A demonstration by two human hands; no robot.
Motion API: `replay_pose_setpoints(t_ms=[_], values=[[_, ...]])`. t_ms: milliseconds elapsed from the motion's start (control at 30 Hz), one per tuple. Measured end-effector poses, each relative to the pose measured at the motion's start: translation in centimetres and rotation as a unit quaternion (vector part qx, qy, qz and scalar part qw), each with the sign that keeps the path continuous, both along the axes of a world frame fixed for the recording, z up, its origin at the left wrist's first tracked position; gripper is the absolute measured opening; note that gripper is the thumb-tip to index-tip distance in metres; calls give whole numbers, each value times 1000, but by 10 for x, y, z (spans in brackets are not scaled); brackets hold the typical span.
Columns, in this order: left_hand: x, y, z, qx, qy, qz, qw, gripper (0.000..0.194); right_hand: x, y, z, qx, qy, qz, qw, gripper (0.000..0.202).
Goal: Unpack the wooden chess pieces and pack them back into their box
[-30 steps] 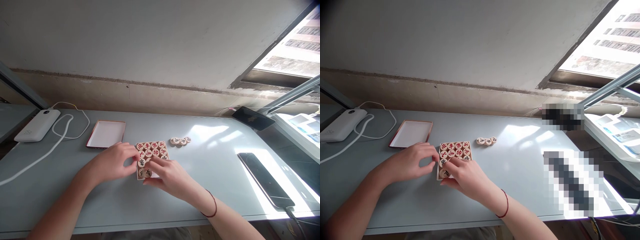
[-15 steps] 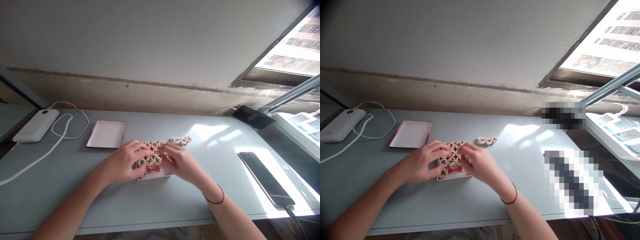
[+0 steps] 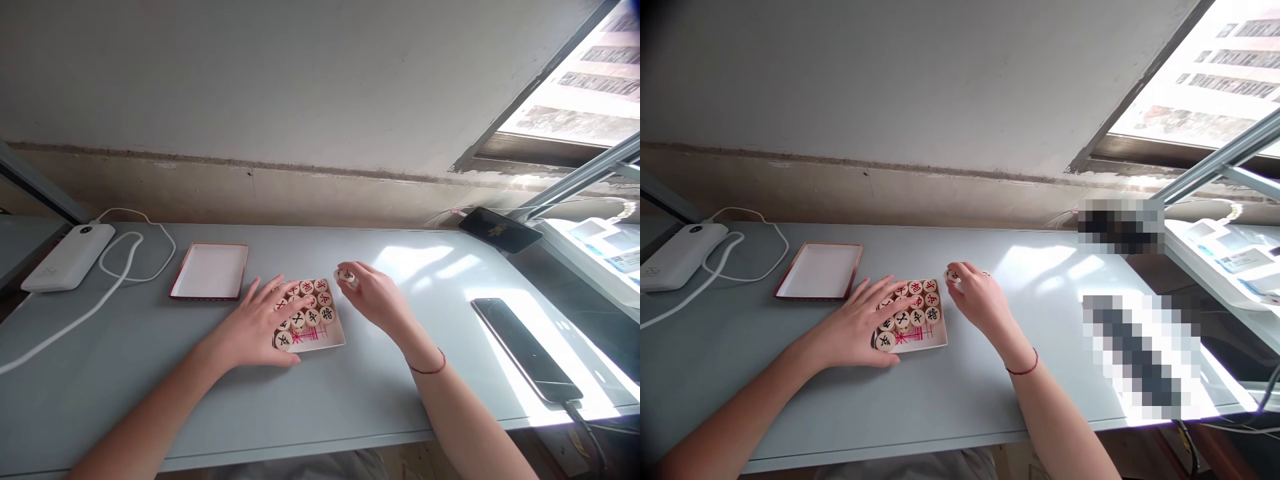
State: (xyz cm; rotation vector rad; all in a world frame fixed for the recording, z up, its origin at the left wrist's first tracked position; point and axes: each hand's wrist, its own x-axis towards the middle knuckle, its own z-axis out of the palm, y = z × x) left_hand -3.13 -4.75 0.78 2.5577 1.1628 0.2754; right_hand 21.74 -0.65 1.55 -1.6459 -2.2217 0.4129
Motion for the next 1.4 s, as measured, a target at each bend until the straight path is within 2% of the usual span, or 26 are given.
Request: replay_pose_setpoints(t_ms=[100,233,333,433,533,633,767,933,1067,1267,1400], values=[[4,2,4,57,-47,2,997,81,-12,-14,11,-65,164,37,984,28],[13,0,9,131,-141,23,981,37,-28,-33,19,-193,315,102,924,33],[16,-3,11,132,-177,36,975,20,-31,-36,20,-233,346,118,901,34],[15,-5,13,92,-178,33,979,9,-25,-30,19,-216,353,101,905,34],[15,-7,14,52,-148,0,988,7,-15,-22,18,-193,366,69,908,34],[16,-8,12,27,-121,-33,992,7,-10,-19,19,-188,360,66,911,32],[15,-8,6,17,-104,-56,993,8,-9,-23,23,-195,309,95,926,30],[12,-6,2,50,-84,-55,994,15,-8,-26,29,-193,237,137,942,30],[12,-7,3,52,-83,-62,993,9,-8,-27,36,-207,169,157,951,30],[11,-5,1,68,-87,-42,993,17,-11,-27,38,-213,149,175,950,30],[10,-5,4,70,-79,-47,993,14,-10,-27,36,-220,137,191,947,27]])
